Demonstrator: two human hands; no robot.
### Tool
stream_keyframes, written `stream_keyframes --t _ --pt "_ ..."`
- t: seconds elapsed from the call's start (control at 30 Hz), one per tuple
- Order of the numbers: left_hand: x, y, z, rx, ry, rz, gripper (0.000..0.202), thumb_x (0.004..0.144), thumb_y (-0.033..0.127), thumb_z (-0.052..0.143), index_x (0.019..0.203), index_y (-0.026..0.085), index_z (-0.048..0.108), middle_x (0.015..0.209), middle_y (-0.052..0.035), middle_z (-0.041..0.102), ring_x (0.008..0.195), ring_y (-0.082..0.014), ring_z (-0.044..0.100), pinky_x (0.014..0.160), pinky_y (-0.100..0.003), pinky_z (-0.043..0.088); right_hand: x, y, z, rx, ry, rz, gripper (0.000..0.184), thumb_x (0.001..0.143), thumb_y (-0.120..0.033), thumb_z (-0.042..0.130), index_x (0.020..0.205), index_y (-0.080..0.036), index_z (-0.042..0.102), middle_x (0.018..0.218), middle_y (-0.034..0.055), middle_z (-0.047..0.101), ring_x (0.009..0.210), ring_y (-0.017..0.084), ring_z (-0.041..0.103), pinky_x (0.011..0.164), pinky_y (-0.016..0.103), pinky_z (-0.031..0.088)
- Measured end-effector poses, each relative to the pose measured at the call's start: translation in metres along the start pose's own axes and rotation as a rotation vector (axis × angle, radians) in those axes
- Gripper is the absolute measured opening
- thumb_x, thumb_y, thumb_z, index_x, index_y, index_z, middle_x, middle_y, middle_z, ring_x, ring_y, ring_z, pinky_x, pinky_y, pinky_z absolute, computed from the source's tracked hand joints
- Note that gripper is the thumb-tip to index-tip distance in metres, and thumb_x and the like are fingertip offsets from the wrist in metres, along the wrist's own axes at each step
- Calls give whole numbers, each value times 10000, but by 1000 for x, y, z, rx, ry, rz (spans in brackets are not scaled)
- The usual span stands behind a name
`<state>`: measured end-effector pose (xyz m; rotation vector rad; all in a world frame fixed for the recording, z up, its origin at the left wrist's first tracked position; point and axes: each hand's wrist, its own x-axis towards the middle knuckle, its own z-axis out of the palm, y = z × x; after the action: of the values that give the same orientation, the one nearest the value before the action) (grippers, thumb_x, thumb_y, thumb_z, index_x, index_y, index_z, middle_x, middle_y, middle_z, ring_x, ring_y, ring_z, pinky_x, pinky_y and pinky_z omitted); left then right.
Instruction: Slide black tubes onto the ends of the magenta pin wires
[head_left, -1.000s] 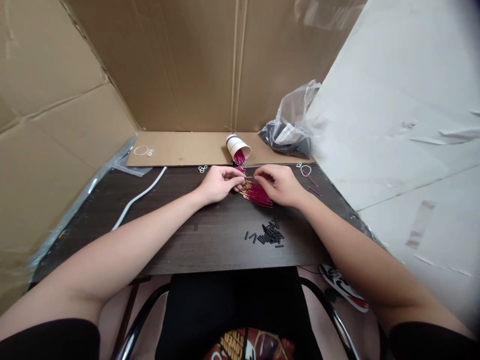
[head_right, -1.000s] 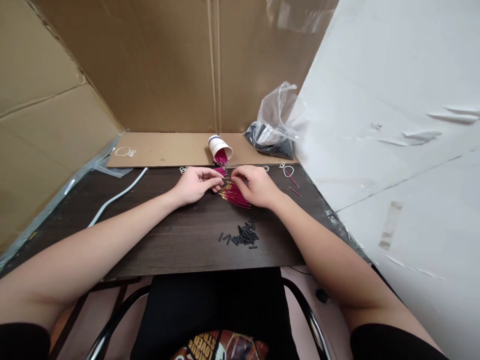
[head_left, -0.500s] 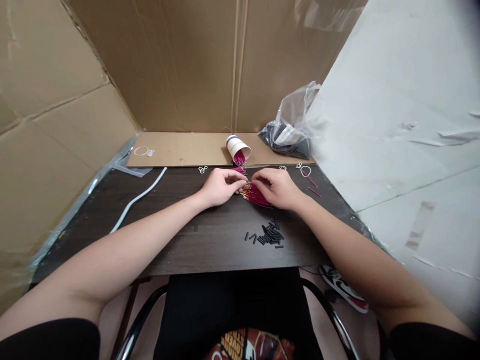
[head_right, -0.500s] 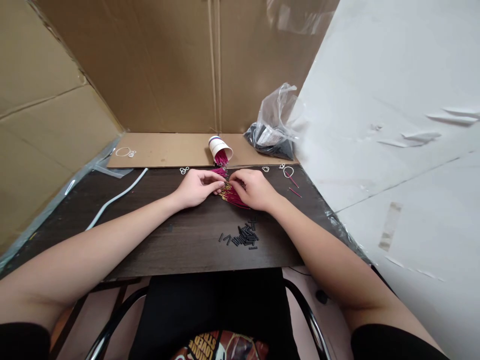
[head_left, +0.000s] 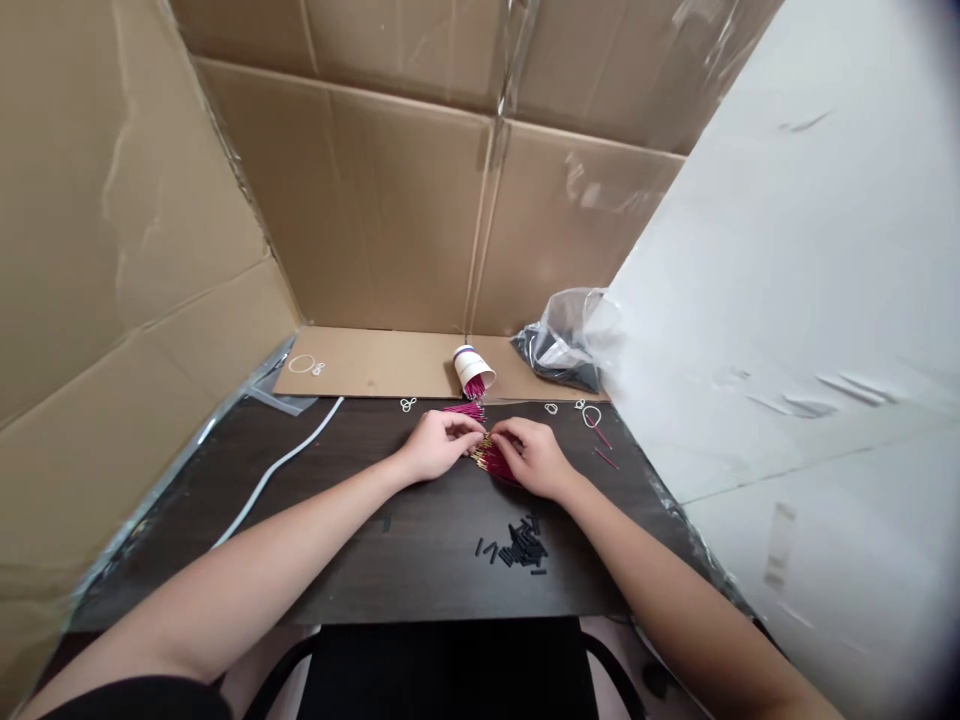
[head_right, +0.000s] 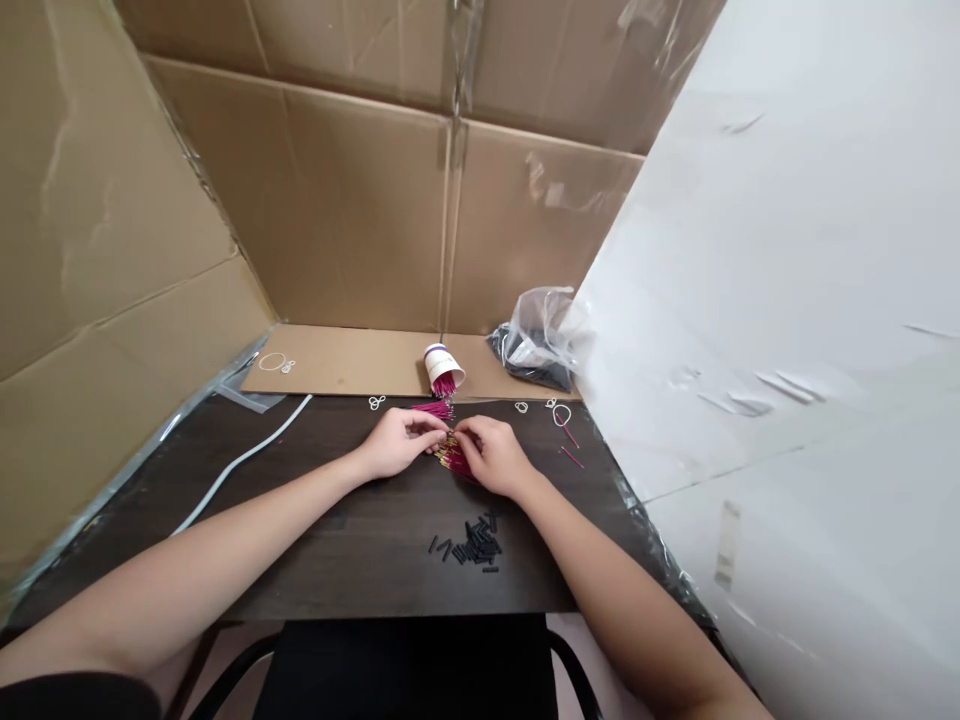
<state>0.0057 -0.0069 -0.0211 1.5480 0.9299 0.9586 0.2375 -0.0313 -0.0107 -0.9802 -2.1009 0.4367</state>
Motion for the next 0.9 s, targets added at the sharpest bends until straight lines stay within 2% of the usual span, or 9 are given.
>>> stream_keyframes --t 0.17,0.63,0.9 --pt "-2 3 -1 20 -4 -3 271 892 390 854 1008 145 845 819 -86 790 719 -200 718 740 -338 627 2 -3 -2 16 -20 9 166 1125 -305 568 1059 -251 711 974 88 790 874 254 743 836 415 597" --pt "-4 8 0 70 -5 39 211 928 326 800 1021 142 845 820 -80 783 730 -193 715 748 -337 614 2 -4 -3 -9 -15 -6 227 1142 -319 547 1048 -226 732 973 97 799 864 244 747 831 396 590" --pt "-4 9 1 107 -12 75 214 943 336 788 1012 142 848 863 -87 804 743 -197 721 750 -339 609 2 -3 -2 -12 -9 -43 183 1135 -259 564 1064 -211 725 971 88 799 852 226 743 814 371 583"
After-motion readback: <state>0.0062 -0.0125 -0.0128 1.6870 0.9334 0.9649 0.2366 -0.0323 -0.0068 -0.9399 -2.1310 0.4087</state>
